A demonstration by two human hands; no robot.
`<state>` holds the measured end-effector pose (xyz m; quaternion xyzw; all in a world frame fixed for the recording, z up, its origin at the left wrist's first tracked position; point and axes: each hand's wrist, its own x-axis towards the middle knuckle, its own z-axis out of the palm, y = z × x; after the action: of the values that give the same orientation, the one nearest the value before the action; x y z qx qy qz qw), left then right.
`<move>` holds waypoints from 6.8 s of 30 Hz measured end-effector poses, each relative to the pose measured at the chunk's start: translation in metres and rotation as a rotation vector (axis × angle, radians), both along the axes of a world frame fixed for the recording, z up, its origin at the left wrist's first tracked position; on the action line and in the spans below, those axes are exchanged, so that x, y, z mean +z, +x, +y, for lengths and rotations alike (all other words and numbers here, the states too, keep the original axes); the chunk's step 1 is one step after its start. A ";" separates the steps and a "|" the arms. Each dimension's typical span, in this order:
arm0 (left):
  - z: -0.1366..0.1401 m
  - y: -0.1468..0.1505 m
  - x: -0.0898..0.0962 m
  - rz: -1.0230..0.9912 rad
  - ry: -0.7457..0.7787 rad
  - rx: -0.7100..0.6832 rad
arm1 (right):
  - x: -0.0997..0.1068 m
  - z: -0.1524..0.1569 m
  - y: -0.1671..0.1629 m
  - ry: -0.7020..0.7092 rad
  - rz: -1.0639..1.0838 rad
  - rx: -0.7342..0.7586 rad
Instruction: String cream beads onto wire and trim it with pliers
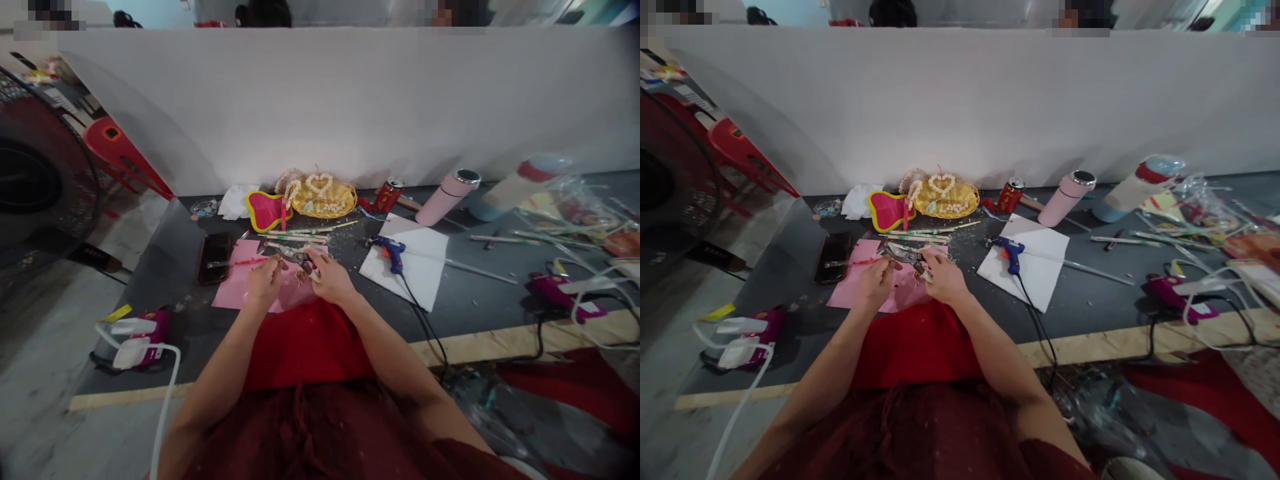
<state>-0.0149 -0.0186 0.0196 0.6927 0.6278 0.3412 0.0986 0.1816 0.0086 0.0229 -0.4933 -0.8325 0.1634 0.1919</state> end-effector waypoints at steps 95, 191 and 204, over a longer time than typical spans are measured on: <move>0.000 0.003 0.006 0.031 -0.030 0.068 | 0.007 -0.002 0.001 -0.064 -0.037 -0.058; 0.014 -0.004 -0.025 0.296 0.070 -0.077 | -0.005 0.008 0.013 0.076 -0.176 -0.298; 0.028 0.056 0.023 0.320 0.156 -0.244 | 0.029 0.078 0.172 0.286 0.397 -0.559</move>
<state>0.0414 0.0095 0.0424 0.8145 0.5185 0.2598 -0.0158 0.3541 0.0865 0.0516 -0.6285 -0.6268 0.0791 0.4538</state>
